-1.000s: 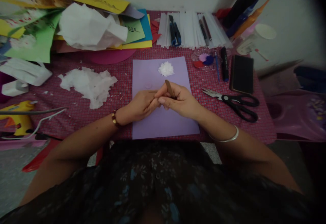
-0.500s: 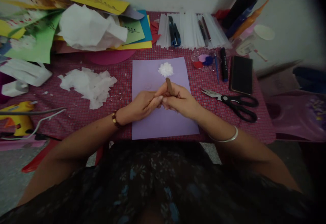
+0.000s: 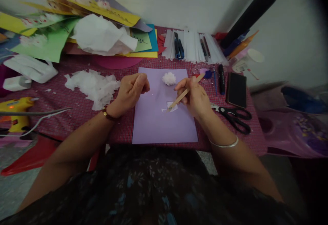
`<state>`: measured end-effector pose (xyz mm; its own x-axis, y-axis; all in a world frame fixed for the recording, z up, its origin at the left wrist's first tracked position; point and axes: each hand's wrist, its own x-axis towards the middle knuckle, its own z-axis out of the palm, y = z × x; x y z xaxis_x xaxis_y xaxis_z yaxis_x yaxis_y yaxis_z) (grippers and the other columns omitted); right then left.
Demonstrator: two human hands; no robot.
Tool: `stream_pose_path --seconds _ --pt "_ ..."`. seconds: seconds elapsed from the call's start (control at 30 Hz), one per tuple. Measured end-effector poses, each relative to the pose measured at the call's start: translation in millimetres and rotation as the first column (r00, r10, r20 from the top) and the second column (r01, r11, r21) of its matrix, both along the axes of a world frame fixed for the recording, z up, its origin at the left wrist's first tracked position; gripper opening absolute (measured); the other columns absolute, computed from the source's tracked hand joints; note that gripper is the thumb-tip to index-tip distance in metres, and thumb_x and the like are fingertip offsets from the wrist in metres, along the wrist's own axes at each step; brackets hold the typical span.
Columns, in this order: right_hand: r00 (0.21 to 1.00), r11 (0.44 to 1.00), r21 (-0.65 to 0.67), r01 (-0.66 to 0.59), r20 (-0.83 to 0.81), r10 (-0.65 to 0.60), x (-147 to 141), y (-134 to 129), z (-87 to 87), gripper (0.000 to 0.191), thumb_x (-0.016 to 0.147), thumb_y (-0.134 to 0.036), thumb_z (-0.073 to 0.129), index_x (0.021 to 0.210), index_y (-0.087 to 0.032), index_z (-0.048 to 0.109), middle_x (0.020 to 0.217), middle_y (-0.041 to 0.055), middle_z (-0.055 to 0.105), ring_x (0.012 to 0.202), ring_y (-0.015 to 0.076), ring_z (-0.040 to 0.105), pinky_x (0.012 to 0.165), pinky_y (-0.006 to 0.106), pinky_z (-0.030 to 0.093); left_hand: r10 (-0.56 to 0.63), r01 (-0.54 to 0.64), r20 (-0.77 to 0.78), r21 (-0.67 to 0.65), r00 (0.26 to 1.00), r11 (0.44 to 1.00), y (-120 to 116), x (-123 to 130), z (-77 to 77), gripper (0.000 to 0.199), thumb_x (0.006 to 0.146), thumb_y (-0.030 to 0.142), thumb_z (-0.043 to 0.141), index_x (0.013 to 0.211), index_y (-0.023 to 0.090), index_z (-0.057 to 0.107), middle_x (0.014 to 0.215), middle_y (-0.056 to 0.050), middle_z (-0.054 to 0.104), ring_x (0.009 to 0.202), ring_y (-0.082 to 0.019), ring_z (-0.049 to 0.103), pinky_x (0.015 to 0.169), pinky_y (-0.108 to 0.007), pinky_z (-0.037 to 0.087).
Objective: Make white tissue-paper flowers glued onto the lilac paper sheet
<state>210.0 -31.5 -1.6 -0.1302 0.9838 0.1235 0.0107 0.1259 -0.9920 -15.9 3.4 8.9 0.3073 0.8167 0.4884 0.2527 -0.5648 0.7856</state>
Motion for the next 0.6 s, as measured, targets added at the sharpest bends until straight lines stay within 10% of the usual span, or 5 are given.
stream_pose_path --seconds 0.33,0.6 --pt "0.965 0.981 0.064 0.183 -0.202 -0.167 2.7 11.3 -4.9 0.039 0.094 -0.06 0.048 0.099 -0.023 0.059 0.071 -0.0028 0.06 0.046 0.0084 0.047 0.048 0.023 0.047 -0.174 0.24 -0.466 0.084 0.868 0.967 -13.7 20.1 -18.2 0.032 0.095 0.031 0.045 0.069 0.017 0.055 0.066 -0.001 0.056 0.062 -0.013 0.05 0.06 -0.027 0.038" --pt "0.988 0.984 0.094 0.153 -0.05 -0.149 4.3 11.0 -3.8 0.054 0.092 -0.071 0.037 0.101 -0.023 0.059 0.073 -0.0012 0.061 0.05 0.008 0.051 0.048 0.022 0.043 -0.082 0.096 -0.649 -0.013 0.756 0.995 -9.1 47.7 -29.1 0.027 0.084 0.043 0.061 0.084 0.016 0.062 0.076 -0.004 0.064 0.069 -0.018 0.055 0.066 -0.031 0.04"
